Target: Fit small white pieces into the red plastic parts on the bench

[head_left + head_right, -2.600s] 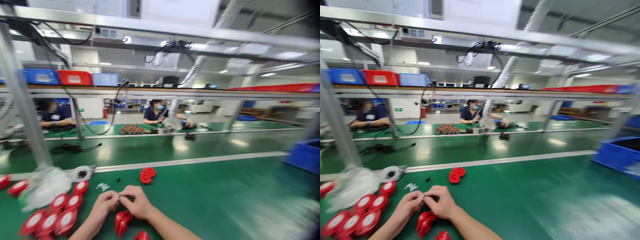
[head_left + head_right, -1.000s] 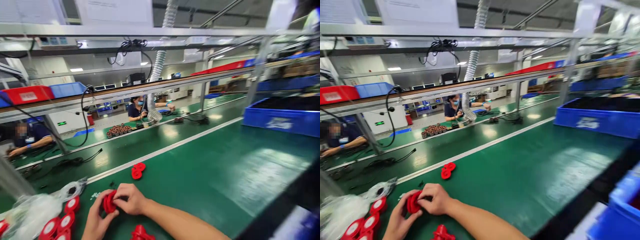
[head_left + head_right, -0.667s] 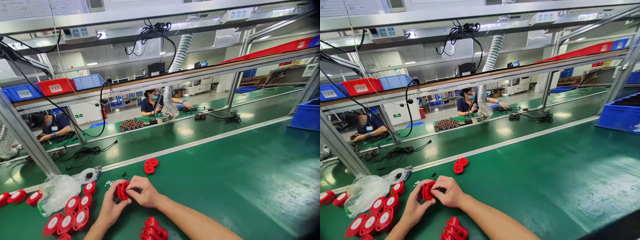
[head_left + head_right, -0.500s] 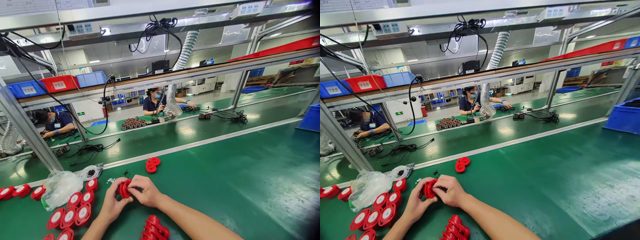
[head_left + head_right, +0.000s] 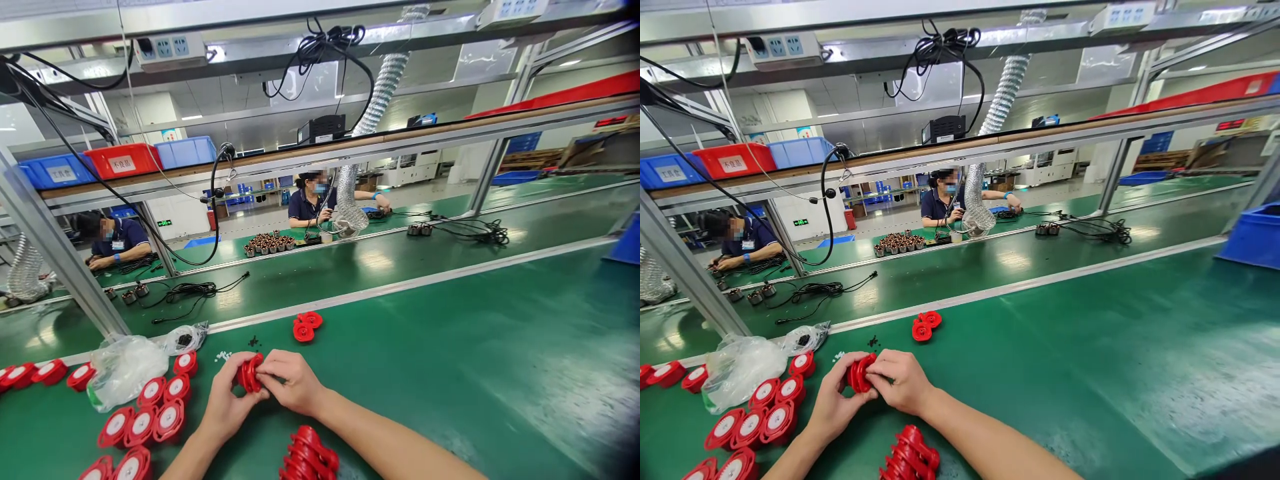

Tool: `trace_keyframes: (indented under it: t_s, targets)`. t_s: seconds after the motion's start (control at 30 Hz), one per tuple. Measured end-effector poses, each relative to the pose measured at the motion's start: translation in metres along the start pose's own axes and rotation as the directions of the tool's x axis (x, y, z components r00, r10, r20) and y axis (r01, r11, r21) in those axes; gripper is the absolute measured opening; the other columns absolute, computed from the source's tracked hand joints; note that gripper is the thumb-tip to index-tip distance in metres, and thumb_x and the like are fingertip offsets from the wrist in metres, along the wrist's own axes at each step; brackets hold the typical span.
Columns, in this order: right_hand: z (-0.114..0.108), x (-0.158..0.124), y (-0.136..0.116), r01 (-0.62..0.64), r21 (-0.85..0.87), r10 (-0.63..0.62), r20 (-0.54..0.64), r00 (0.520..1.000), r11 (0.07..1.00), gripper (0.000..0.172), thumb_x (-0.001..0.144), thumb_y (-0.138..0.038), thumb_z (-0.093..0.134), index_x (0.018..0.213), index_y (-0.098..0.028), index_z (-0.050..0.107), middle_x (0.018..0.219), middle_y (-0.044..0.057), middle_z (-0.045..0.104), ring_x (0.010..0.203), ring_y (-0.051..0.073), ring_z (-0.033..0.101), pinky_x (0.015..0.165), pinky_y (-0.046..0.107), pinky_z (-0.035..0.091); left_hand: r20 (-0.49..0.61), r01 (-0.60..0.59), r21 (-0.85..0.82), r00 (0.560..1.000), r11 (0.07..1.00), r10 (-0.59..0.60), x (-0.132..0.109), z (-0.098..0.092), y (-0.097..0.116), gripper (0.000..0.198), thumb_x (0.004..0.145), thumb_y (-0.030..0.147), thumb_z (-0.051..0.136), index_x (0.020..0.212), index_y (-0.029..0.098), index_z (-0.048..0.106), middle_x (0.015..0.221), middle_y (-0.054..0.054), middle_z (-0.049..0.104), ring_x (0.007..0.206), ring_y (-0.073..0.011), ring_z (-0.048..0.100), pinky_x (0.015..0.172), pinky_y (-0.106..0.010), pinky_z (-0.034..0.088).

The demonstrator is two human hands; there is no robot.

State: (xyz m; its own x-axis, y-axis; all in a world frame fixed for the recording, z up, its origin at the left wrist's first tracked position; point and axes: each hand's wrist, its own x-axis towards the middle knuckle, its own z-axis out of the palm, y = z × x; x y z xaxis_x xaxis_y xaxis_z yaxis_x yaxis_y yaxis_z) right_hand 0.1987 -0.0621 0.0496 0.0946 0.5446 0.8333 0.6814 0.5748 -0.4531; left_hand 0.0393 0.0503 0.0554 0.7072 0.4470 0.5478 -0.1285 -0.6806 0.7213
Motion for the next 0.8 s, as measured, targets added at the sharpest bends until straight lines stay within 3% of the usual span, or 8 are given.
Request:
trace_keyframes:
  t_s: [0.13, 0.23, 0.3, 0.4, 0.5, 0.6, 0.67, 0.8]
  targets:
    - [-0.006, 0.003, -0.006, -0.092, 0.018, 0.09, 0.097, 0.991, 0.996, 0.03, 0.103, -0.029, 0.05, 0.087, -0.016, 0.072, 0.073, 0.003, 0.06, 0.065, 0.015, 0.055, 0.061, 0.026, 0.044, -0.116, 0.041, -0.009, 0.992, 0.999, -0.042, 0.002, 0.005, 0.007, 0.041, 0.081, 0.038, 0.084, 0.114, 0.023, 0.065, 0.107, -0.007, 0.068, 0.094, -0.0243, 0.069, 0.079, -0.033, 0.062]
    - [-0.012, 0.005, -0.009, -0.076, 0.038, 0.066, 0.205, 0.976, 0.996, 0.047, 0.105, -0.032, 0.042, 0.064, -0.018, 0.058, 0.06, -0.001, 0.044, 0.06, 0.014, 0.046, 0.059, 0.027, 0.039, -0.12, 0.03, 0.014, 0.992, 0.999, -0.028, 0.0, 0.007, 0.008, 0.039, 0.079, 0.036, 0.083, 0.112, 0.023, 0.066, 0.103, -0.005, 0.067, 0.089, -0.0228, 0.068, 0.073, -0.03, 0.061]
    - [-0.014, 0.004, -0.011, -0.051, 0.047, 0.038, 0.234, 0.971, 0.998, 0.05, 0.105, -0.033, 0.04, 0.059, -0.019, 0.051, 0.059, -0.002, 0.041, 0.06, 0.014, 0.044, 0.059, 0.027, 0.038, -0.113, 0.025, 0.031, 0.993, 0.999, -0.022, -0.002, 0.006, 0.006, 0.04, 0.078, 0.035, 0.084, 0.112, 0.023, 0.066, 0.103, -0.005, 0.067, 0.089, -0.0228, 0.068, 0.074, -0.031, 0.061]
    - [-0.011, 0.002, -0.012, -0.049, 0.003, 0.047, 0.253, 0.966, 0.999, 0.042, 0.103, -0.033, 0.045, 0.067, -0.018, 0.059, 0.064, -0.002, 0.044, 0.06, 0.014, 0.044, 0.059, 0.027, 0.038, -0.097, 0.062, 0.032, 0.994, 0.998, -0.058, -0.003, 0.003, 0.004, 0.04, 0.077, 0.033, 0.083, 0.112, 0.022, 0.066, 0.104, -0.006, 0.068, 0.091, -0.0236, 0.068, 0.073, -0.031, 0.061]
    - [-0.004, 0.001, -0.011, -0.152, -0.087, 0.165, 0.184, 0.969, 0.985, 0.022, 0.093, -0.04, 0.066, 0.096, -0.018, 0.07, 0.078, 0.001, 0.057, 0.067, 0.015, 0.052, 0.062, 0.026, 0.044, -0.069, 0.154, 0.023, 0.986, 0.988, -0.152, 0.0, 0.001, 0.001, 0.041, 0.075, 0.033, 0.083, 0.11, 0.021, 0.065, 0.1, -0.005, 0.069, 0.085, -0.0234, 0.07, 0.072, -0.031, 0.062]
    - [-0.001, 0.002, -0.006, -0.237, -0.101, 0.249, 0.124, 0.961, 0.966, 0.058, 0.076, -0.042, 0.084, 0.126, -0.02, 0.064, 0.111, 0.009, 0.065, 0.093, 0.022, 0.061, 0.076, 0.03, 0.052, -0.027, 0.208, 0.007, 0.978, 0.978, -0.208, 0.0, 0.003, -0.001, 0.044, 0.071, 0.032, 0.083, 0.108, 0.021, 0.062, 0.099, -0.005, 0.071, 0.082, -0.0236, 0.07, 0.074, -0.033, 0.061]
    - [-0.002, 0.002, -0.003, -0.213, -0.113, 0.229, 0.156, 0.961, 0.97, 0.06, 0.074, -0.042, 0.087, 0.126, -0.02, 0.065, 0.113, 0.009, 0.068, 0.098, 0.024, 0.061, 0.084, 0.034, 0.052, 0.022, 0.231, -0.034, 0.973, 0.972, -0.23, 0.0, 0.004, -0.002, 0.046, 0.068, 0.029, 0.082, 0.108, 0.021, 0.061, 0.099, -0.005, 0.071, 0.082, -0.0236, 0.07, 0.073, -0.032, 0.06]
    - [-0.009, 0.004, 0.005, -0.141, -0.161, 0.178, 0.249, 0.952, 0.977, 0.036, 0.073, -0.043, 0.089, 0.096, -0.02, 0.073, 0.082, 0.001, 0.067, 0.075, 0.018, 0.057, 0.075, 0.031, 0.048, 0.159, 0.353, -0.199, 0.932, 0.914, -0.325, -0.004, 0.007, 0.001, 0.047, 0.064, 0.025, 0.083, 0.104, 0.02, 0.058, 0.088, -0.001, 0.07, 0.076, -0.0192, 0.068, 0.068, -0.026, 0.055]
